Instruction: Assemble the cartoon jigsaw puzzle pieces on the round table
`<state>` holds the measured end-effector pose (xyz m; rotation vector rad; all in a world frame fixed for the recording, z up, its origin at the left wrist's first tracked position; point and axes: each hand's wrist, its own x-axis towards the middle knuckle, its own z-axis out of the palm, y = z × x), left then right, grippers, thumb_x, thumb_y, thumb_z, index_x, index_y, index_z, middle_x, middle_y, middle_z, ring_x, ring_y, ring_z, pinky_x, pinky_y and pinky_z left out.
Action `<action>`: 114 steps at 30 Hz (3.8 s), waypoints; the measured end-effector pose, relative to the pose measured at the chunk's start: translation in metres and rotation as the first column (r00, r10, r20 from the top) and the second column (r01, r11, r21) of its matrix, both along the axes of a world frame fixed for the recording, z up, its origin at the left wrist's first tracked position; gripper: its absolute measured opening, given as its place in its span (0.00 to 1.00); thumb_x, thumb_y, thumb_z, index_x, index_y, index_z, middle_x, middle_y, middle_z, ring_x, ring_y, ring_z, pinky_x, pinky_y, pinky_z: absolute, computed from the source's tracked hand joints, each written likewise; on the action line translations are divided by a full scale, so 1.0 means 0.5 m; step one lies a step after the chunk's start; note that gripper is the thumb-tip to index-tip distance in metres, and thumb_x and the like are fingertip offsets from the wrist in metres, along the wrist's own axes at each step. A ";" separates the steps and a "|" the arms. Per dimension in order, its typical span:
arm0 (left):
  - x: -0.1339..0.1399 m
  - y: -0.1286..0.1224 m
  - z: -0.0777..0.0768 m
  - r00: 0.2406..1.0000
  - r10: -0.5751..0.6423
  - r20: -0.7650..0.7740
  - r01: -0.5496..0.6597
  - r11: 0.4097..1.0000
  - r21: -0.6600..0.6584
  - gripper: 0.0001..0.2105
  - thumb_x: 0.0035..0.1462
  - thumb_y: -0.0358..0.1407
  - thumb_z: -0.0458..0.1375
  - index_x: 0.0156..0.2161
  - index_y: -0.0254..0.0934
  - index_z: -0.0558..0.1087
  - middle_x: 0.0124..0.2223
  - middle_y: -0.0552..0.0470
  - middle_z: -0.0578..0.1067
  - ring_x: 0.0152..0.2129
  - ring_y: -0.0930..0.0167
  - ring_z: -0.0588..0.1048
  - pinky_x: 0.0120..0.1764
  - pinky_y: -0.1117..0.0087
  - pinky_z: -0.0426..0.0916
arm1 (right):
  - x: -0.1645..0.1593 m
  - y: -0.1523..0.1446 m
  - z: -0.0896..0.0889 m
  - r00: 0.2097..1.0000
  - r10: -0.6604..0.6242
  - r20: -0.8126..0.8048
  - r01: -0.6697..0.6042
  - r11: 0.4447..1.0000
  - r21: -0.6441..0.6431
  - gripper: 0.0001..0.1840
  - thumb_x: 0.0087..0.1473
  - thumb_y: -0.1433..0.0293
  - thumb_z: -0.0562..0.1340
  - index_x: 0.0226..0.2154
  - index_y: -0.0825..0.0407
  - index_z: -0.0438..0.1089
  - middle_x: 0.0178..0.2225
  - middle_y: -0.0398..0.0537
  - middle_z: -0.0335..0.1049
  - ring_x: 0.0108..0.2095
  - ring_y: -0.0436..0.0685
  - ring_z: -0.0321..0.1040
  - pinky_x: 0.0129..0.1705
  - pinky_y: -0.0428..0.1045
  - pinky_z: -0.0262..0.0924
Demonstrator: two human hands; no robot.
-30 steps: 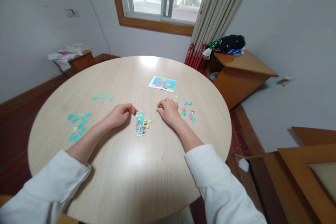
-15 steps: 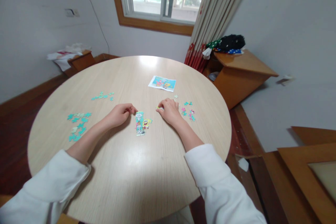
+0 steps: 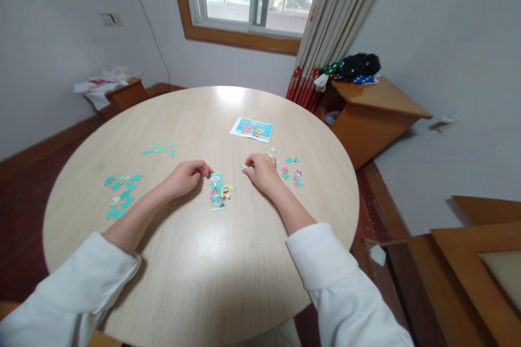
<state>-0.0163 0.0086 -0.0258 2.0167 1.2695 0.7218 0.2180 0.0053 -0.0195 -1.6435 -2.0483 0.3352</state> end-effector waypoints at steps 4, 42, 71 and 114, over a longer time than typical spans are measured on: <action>0.000 -0.001 0.002 1.000 -0.001 -0.007 0.001 1.000 0.002 0.12 0.41 0.23 0.44 0.26 0.35 0.67 0.34 0.47 0.77 0.34 0.69 0.74 0.43 0.65 0.66 | -0.003 -0.003 0.006 0.999 0.016 -0.032 -0.017 1.000 -0.010 0.04 0.48 0.72 0.65 0.30 0.53 0.69 0.31 0.46 0.72 0.35 0.55 0.66 0.44 0.54 0.49; 0.000 -0.001 0.001 1.000 0.001 -0.022 -0.001 1.000 0.017 0.12 0.40 0.25 0.44 0.26 0.36 0.69 0.33 0.48 0.78 0.33 0.70 0.74 0.42 0.65 0.67 | -0.012 -0.009 0.001 0.937 0.106 -0.334 -0.090 0.994 0.063 0.07 0.49 0.70 0.61 0.31 0.53 0.74 0.31 0.47 0.75 0.29 0.52 0.67 0.35 0.48 0.60; 0.001 -0.001 0.001 1.000 0.008 0.007 -0.008 1.000 -0.012 0.11 0.39 0.22 0.44 0.25 0.35 0.67 0.33 0.48 0.77 0.33 0.70 0.73 0.42 0.66 0.65 | -0.010 -0.006 -0.003 0.886 0.137 -0.444 -0.146 0.989 0.016 0.08 0.47 0.72 0.59 0.29 0.56 0.73 0.27 0.48 0.74 0.27 0.49 0.67 0.32 0.46 0.60; 0.030 -0.035 0.048 0.945 -0.053 0.322 0.137 0.960 -0.244 0.10 0.47 0.38 0.59 0.32 0.31 0.73 0.28 0.50 0.74 0.25 0.74 0.70 0.32 0.70 0.63 | -0.067 -0.041 0.010 0.581 0.052 -0.812 -0.372 0.904 -0.208 0.12 0.38 0.66 0.68 0.25 0.55 0.68 0.22 0.41 0.67 0.25 0.48 0.65 0.33 0.49 0.62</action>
